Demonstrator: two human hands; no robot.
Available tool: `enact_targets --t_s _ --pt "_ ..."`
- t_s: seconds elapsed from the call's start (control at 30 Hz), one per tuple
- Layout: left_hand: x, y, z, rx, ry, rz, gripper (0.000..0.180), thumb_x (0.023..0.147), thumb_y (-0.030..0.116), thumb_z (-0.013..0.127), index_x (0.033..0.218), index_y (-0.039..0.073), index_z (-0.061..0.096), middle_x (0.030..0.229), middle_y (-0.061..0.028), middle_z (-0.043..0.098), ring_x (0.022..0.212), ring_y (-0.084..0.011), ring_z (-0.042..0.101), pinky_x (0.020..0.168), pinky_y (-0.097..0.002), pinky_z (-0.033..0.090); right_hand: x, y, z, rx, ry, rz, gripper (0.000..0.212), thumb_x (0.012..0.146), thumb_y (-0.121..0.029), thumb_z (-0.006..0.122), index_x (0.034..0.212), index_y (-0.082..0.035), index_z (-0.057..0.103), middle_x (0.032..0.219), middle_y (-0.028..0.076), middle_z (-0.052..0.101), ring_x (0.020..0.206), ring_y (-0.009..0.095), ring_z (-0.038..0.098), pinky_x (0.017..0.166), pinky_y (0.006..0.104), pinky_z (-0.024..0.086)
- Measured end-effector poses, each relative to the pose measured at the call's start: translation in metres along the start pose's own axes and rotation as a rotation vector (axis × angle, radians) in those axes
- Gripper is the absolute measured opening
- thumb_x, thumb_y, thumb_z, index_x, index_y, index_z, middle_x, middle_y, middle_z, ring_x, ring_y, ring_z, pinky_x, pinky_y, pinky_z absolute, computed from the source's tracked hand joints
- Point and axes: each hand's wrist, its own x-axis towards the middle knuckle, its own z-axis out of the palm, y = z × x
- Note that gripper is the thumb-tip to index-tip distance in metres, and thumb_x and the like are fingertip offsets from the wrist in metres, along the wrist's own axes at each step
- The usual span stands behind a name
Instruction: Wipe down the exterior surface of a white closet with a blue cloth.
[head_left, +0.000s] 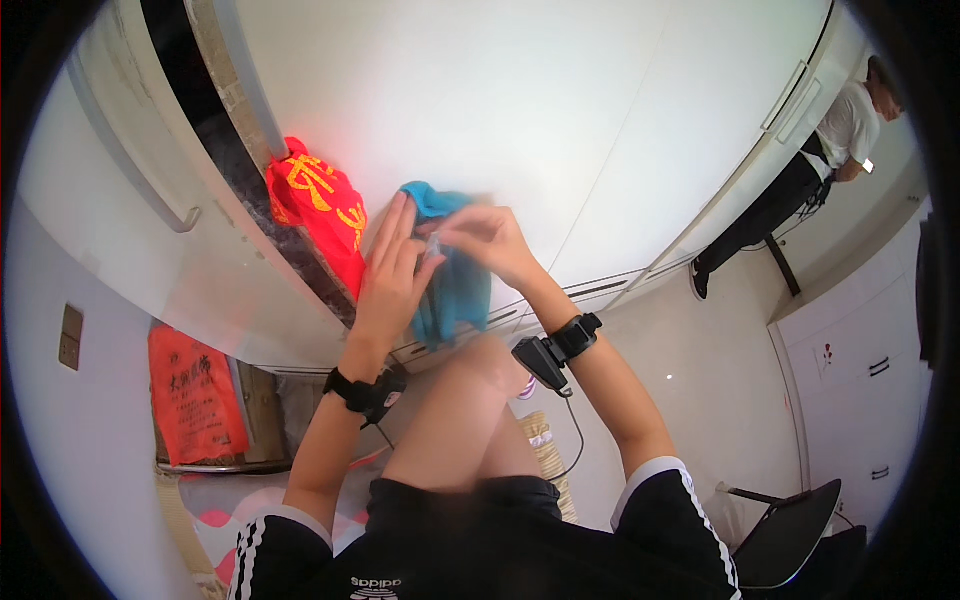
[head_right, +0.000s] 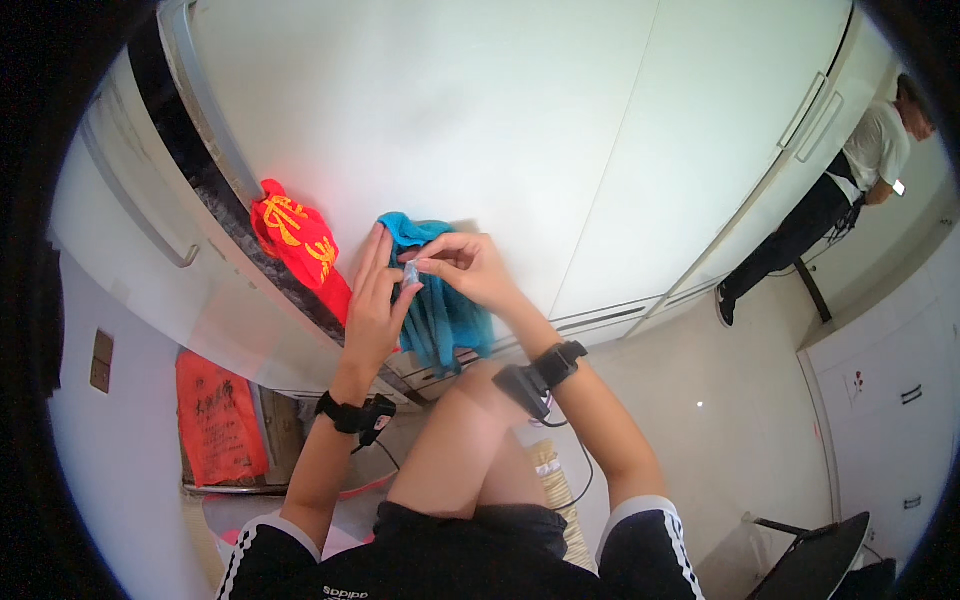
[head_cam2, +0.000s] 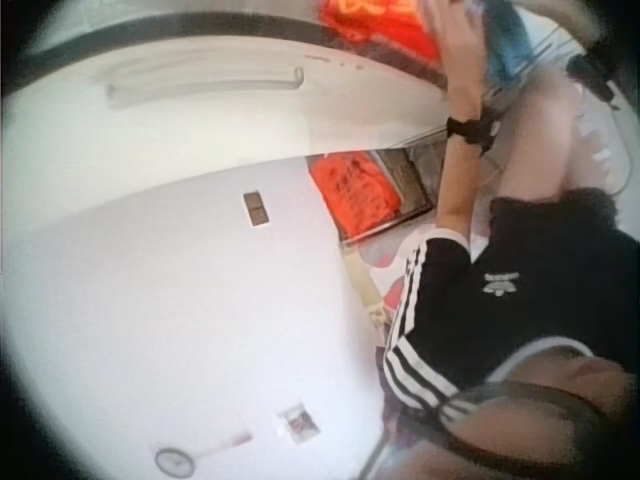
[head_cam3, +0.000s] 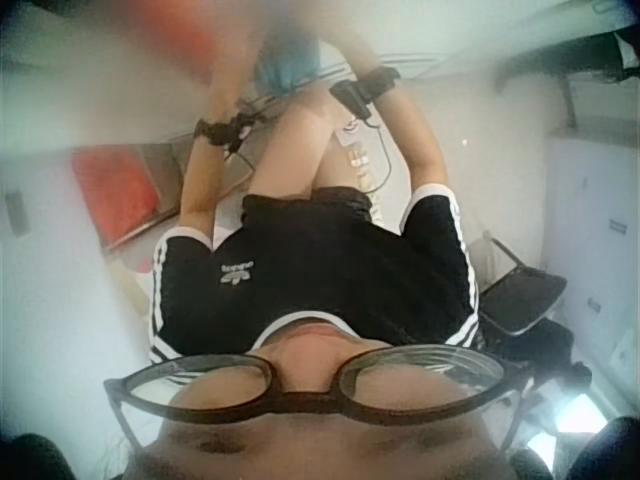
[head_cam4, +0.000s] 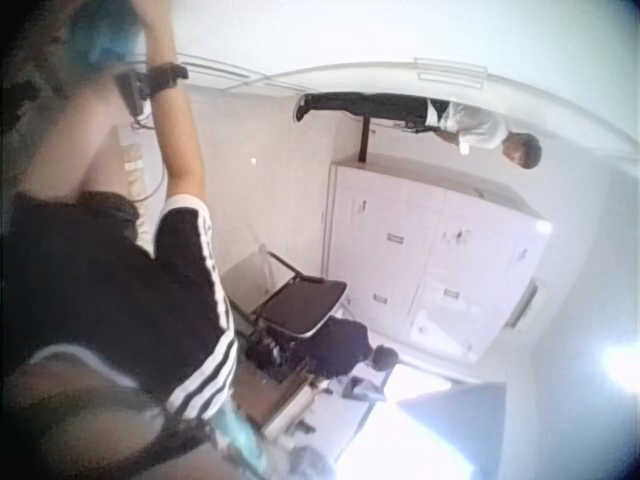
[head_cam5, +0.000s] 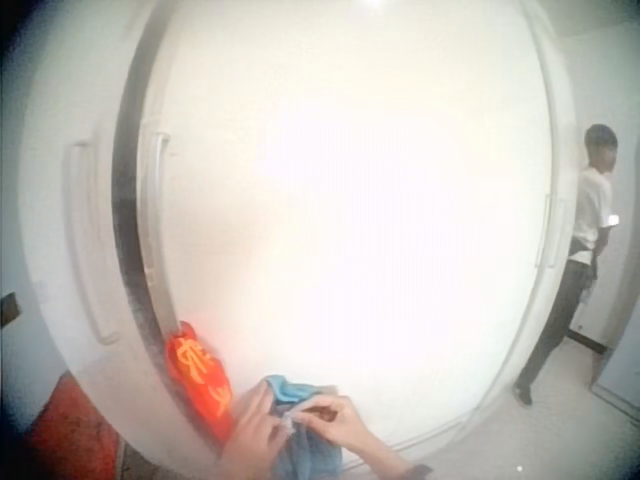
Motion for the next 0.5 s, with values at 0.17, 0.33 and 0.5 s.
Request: enact_targets --t_s 0.17,0.33,0.5 --pt "0.000 -0.001 -0.003 -0.043 0.021 0.007 0.011 0.082 0.005 0.059 0.083 -0.002 0.051 0.132 -0.0251 0.042 0.128 -0.0370 0.034 0.100 -0.0431 0.034 0.002 0.000 -0.001 0.015 -0.027 0.005 0.007 0.082 0.003 0.060 0.088 0.004 0.063 0.099 0.018 0.065 0.092 0.019 0.062 0.083 0.0305 0.050" --pt "0.000 0.004 -0.007 -0.116 -0.017 -0.020 0.007 0.083 0.002 0.054 0.086 -0.003 0.050 0.133 -0.0252 0.040 0.129 -0.0377 0.033 0.101 -0.0431 0.031 0.000 -0.002 -0.005 0.030 -0.080 -0.007 0.006 0.082 0.002 0.061 0.087 0.004 0.063 0.102 0.020 0.064 0.096 0.021 0.062 0.085 0.0311 0.049" --pt "-0.001 0.005 -0.009 -0.133 -0.001 -0.042 0.007 0.084 0.002 0.051 0.087 -0.004 0.050 0.133 -0.0249 0.041 0.128 -0.0382 0.034 0.102 -0.0433 0.029 -0.001 0.001 -0.005 0.062 -0.075 0.020 0.007 0.081 0.002 0.062 0.088 0.004 0.063 0.102 0.019 0.063 0.101 0.023 0.060 0.086 0.0318 0.049"
